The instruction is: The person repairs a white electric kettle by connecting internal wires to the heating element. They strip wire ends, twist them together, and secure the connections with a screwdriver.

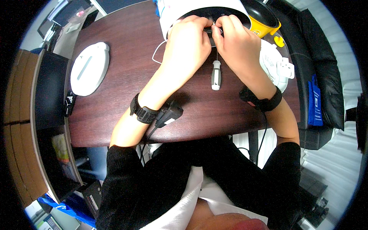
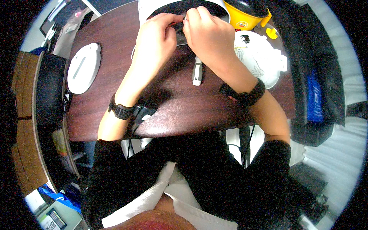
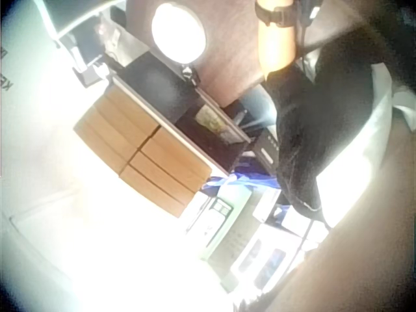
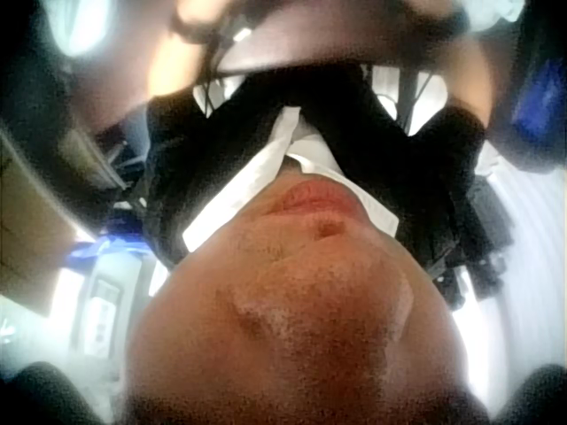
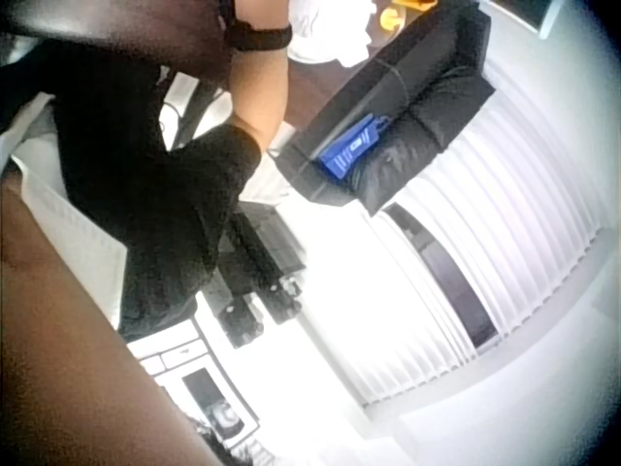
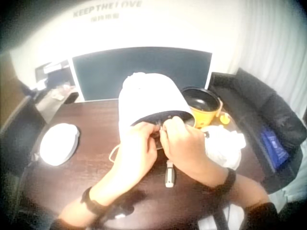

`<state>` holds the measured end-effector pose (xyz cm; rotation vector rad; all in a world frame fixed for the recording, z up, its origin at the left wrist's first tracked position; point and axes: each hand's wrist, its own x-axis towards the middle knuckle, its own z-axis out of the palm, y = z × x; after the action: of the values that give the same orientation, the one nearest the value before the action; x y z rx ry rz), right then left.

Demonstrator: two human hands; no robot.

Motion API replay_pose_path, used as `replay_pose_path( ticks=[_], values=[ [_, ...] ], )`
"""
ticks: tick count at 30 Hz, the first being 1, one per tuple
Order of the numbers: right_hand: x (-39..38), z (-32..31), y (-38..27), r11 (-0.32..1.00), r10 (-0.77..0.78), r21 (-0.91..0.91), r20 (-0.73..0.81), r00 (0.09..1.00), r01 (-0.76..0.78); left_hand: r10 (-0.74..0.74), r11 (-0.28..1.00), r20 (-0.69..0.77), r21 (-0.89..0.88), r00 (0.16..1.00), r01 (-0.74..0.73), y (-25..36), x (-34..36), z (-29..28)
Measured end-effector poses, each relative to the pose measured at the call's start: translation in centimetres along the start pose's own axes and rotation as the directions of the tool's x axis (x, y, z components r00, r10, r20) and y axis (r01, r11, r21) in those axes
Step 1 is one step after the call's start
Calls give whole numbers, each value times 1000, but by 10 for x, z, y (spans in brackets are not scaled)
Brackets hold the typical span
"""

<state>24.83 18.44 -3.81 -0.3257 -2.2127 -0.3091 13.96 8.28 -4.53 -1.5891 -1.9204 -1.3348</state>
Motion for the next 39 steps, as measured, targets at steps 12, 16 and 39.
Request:
replay_pose_path(
  ticks=[12,16,39],
  values=[
    [-2,1,-4,995,89,49,37,995,-91,58,998,17,21,998,-58,4,1,1],
    [-6,7,-2,990,129,48,44,991,-131,59,998,23,-9,998,-58,3,2,4],
    [-2,4,-5,993,86,-86,-1,996,-86,14,1000,34,-15,999,-14,2,0,6]
  ],
)
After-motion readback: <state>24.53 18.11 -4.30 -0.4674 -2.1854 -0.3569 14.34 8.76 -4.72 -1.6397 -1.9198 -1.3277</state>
